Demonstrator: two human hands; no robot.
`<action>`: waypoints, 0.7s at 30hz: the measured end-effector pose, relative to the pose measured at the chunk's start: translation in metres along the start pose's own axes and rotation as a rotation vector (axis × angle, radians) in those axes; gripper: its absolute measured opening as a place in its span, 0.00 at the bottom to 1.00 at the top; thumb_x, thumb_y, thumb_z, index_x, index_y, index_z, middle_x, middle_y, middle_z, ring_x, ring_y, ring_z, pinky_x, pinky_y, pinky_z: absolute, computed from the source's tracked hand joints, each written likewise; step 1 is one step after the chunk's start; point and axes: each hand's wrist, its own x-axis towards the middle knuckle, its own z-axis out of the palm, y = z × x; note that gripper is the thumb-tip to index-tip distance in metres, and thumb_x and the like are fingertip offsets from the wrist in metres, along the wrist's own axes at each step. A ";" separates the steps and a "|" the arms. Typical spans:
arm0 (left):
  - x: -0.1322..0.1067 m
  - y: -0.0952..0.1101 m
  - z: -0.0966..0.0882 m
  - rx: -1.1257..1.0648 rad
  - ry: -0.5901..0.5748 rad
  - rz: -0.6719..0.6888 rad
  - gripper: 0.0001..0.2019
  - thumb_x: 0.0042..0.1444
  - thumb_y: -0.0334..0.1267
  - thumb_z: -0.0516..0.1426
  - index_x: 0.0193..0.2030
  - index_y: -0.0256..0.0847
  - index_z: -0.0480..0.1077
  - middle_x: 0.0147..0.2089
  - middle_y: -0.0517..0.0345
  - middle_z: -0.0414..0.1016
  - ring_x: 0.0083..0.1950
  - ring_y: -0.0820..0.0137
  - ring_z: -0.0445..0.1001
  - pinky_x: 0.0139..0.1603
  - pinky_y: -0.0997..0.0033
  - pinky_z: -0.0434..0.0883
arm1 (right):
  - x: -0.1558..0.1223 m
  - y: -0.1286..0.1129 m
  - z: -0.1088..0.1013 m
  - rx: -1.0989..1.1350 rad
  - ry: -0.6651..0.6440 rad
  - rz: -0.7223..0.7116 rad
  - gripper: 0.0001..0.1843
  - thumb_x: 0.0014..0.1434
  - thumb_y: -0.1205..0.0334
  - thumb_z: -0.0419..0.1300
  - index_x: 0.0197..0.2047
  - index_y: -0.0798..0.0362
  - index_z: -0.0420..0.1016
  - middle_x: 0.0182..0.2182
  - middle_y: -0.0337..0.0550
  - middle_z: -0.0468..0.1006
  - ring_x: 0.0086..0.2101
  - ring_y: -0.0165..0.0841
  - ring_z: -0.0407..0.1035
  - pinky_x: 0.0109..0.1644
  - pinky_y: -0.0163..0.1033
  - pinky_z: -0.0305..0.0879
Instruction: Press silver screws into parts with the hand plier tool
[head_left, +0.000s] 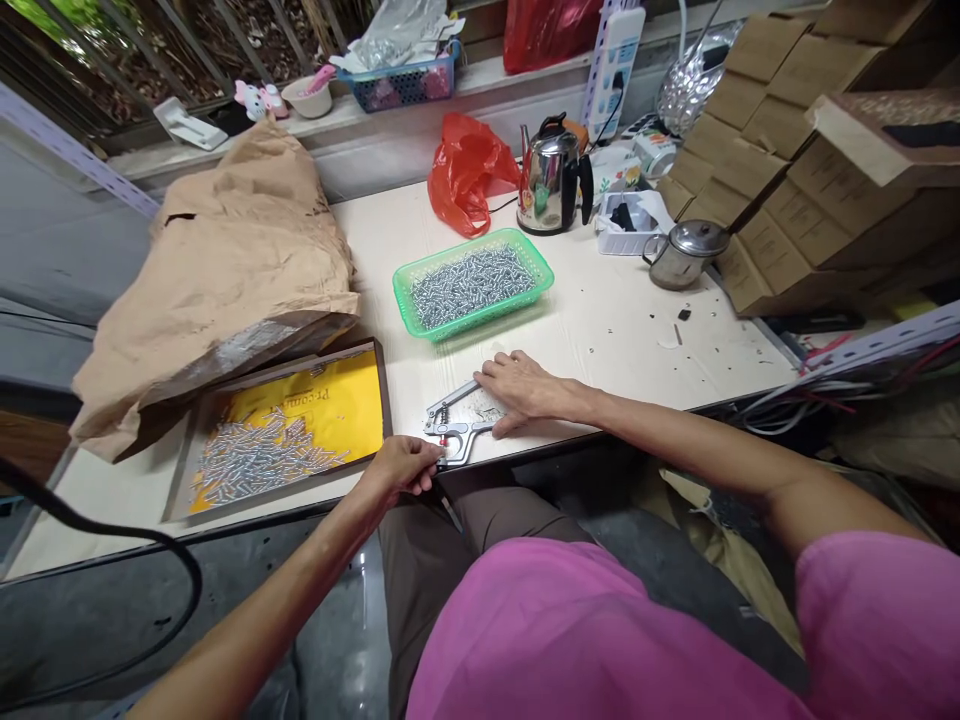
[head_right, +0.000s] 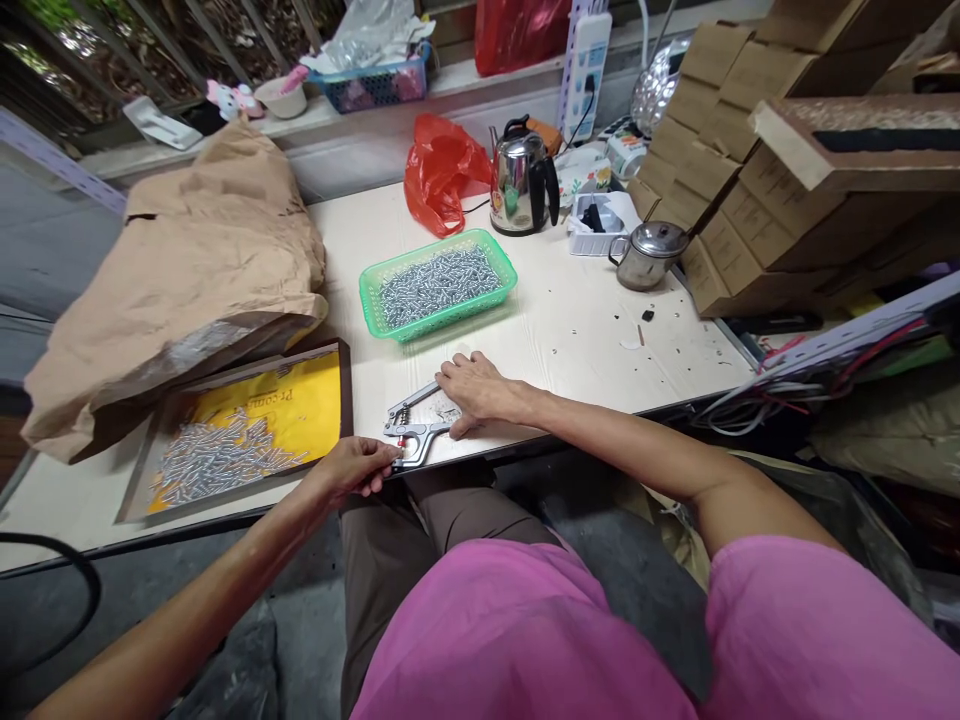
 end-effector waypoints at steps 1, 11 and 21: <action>-0.001 0.000 0.000 0.006 0.002 0.000 0.22 0.42 0.56 0.63 0.21 0.37 0.66 0.12 0.64 0.64 0.14 0.79 0.59 0.17 0.78 0.55 | -0.002 -0.002 0.000 0.003 -0.003 -0.003 0.39 0.44 0.40 0.68 0.50 0.60 0.69 0.46 0.56 0.71 0.47 0.47 0.61 0.49 0.47 0.56; -0.013 0.010 0.024 0.827 0.498 0.731 0.12 0.59 0.41 0.55 0.46 0.39 0.72 0.48 0.47 0.75 0.52 0.57 0.70 0.49 0.61 0.69 | -0.019 -0.025 -0.009 0.073 -0.022 0.071 0.22 0.55 0.56 0.66 0.49 0.60 0.70 0.45 0.54 0.71 0.47 0.42 0.63 0.46 0.42 0.58; 0.031 0.042 0.020 1.078 0.212 0.947 0.26 0.57 0.43 0.58 0.60 0.34 0.62 0.51 0.43 0.71 0.51 0.56 0.67 0.53 0.55 0.67 | -0.023 -0.031 -0.006 0.032 -0.018 0.242 0.27 0.53 0.48 0.66 0.48 0.61 0.72 0.46 0.55 0.71 0.49 0.46 0.62 0.48 0.46 0.60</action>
